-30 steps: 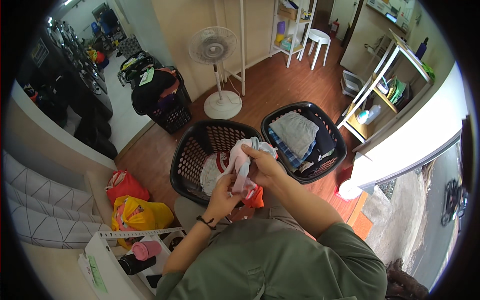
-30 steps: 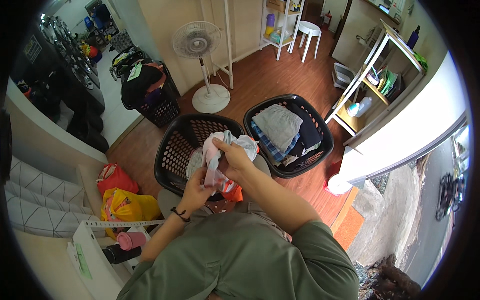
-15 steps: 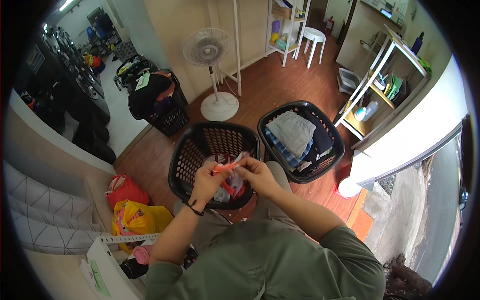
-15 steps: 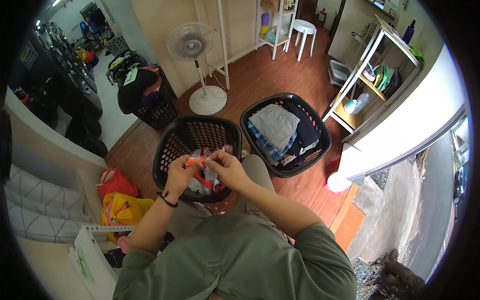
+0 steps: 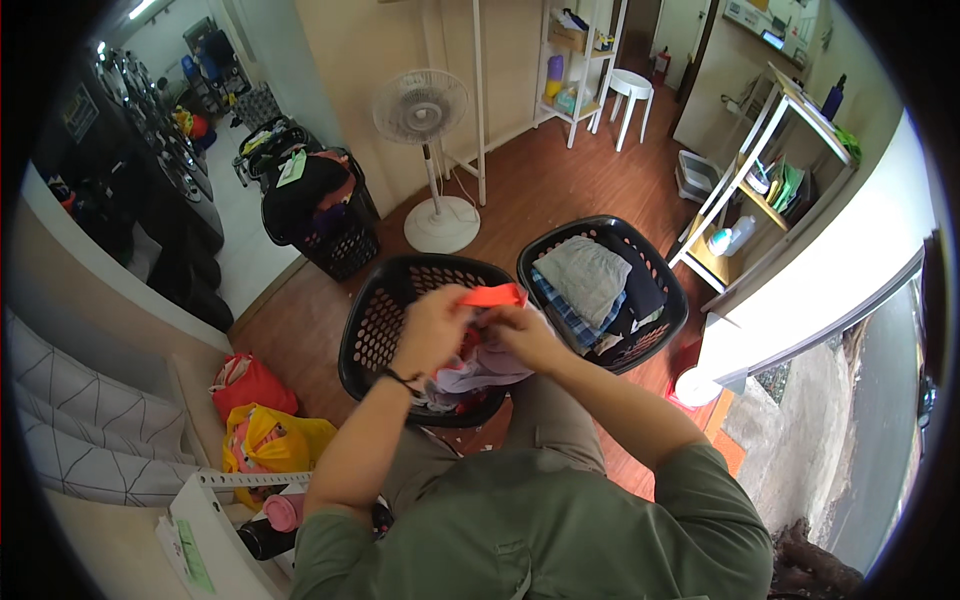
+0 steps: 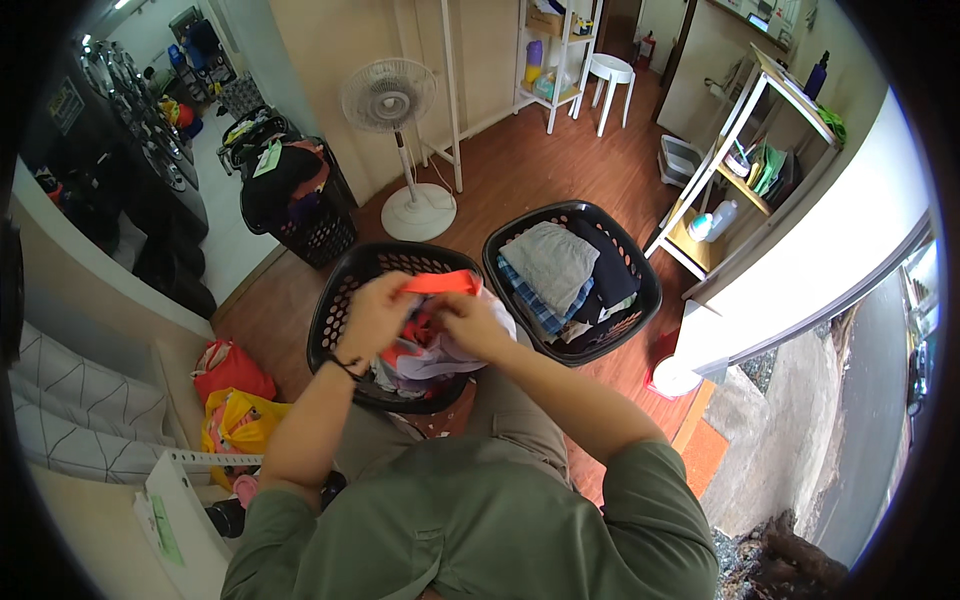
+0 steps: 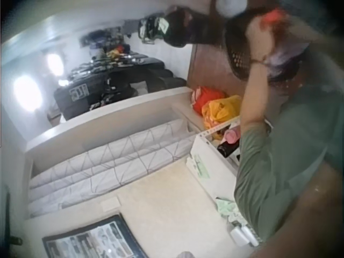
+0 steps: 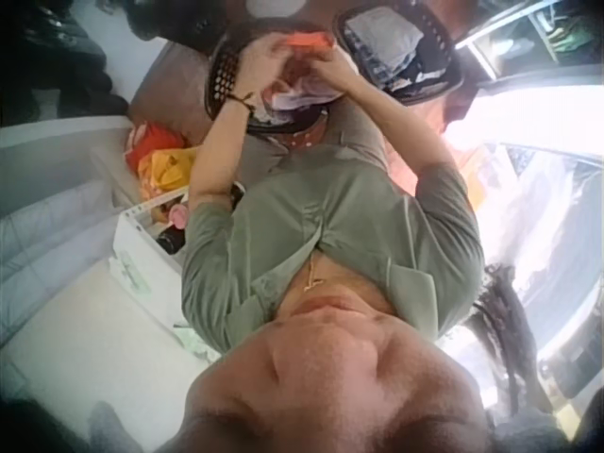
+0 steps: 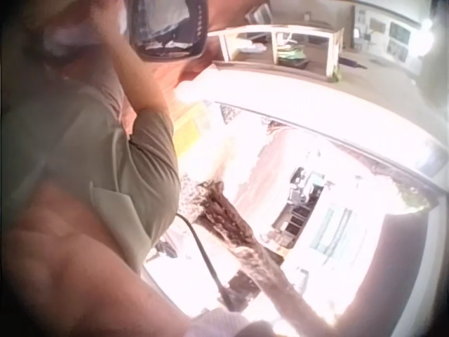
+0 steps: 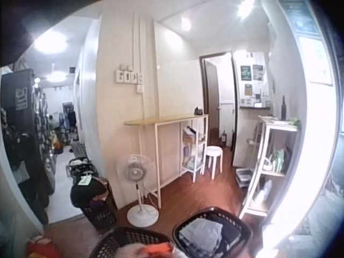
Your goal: The person takes items of clothing one by one from a laundry basket, shakes them out, folds them, and places them into a second laundry basket.
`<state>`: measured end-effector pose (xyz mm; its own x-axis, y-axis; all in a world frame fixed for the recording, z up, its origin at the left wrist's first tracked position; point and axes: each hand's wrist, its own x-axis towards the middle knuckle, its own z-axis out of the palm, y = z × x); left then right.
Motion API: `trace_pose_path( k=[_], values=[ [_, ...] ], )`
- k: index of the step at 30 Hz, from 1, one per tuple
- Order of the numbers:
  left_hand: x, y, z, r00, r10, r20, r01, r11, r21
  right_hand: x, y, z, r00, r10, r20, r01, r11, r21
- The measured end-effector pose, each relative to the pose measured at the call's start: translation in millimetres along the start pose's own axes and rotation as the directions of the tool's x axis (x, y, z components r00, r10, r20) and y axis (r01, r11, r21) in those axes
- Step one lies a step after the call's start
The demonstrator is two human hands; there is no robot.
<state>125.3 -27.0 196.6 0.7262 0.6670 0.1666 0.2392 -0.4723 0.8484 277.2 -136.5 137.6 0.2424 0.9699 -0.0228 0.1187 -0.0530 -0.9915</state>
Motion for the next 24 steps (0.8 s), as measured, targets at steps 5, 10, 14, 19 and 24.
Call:
trace_pose_path(
  k=[5, 10, 14, 19, 24],
  values=[
    [-69, 120, 30, 0.822, 0.458, 0.338, -0.304, 0.855, -0.420, 26, 7, 35, 0.980, -0.018, -0.201, -0.036, 0.964, -0.263],
    [-100, 145, -19, 0.773, 0.410, 0.485, -0.287, 0.907, -0.309, 56, -9, 35, 0.966, -0.079, -0.244, 0.034, 0.982, -0.184],
    [-100, 100, -5, 0.793, 0.438, 0.422, -0.427, 0.895, -0.127, 77, -37, 46, 0.974, -0.113, -0.198, 0.092, 0.990, -0.108],
    [-86, 32, 76, 0.859, 0.242, 0.451, -0.183, 0.968, -0.171, 81, -76, 42, 0.976, -0.140, -0.170, 0.146, 0.989, 0.028],
    [-39, -67, 46, 0.995, 0.094, 0.040, -0.102, 0.903, 0.417, 34, -118, 2, 0.967, -0.209, -0.143, 0.232, 0.959, 0.164]
  ],
)
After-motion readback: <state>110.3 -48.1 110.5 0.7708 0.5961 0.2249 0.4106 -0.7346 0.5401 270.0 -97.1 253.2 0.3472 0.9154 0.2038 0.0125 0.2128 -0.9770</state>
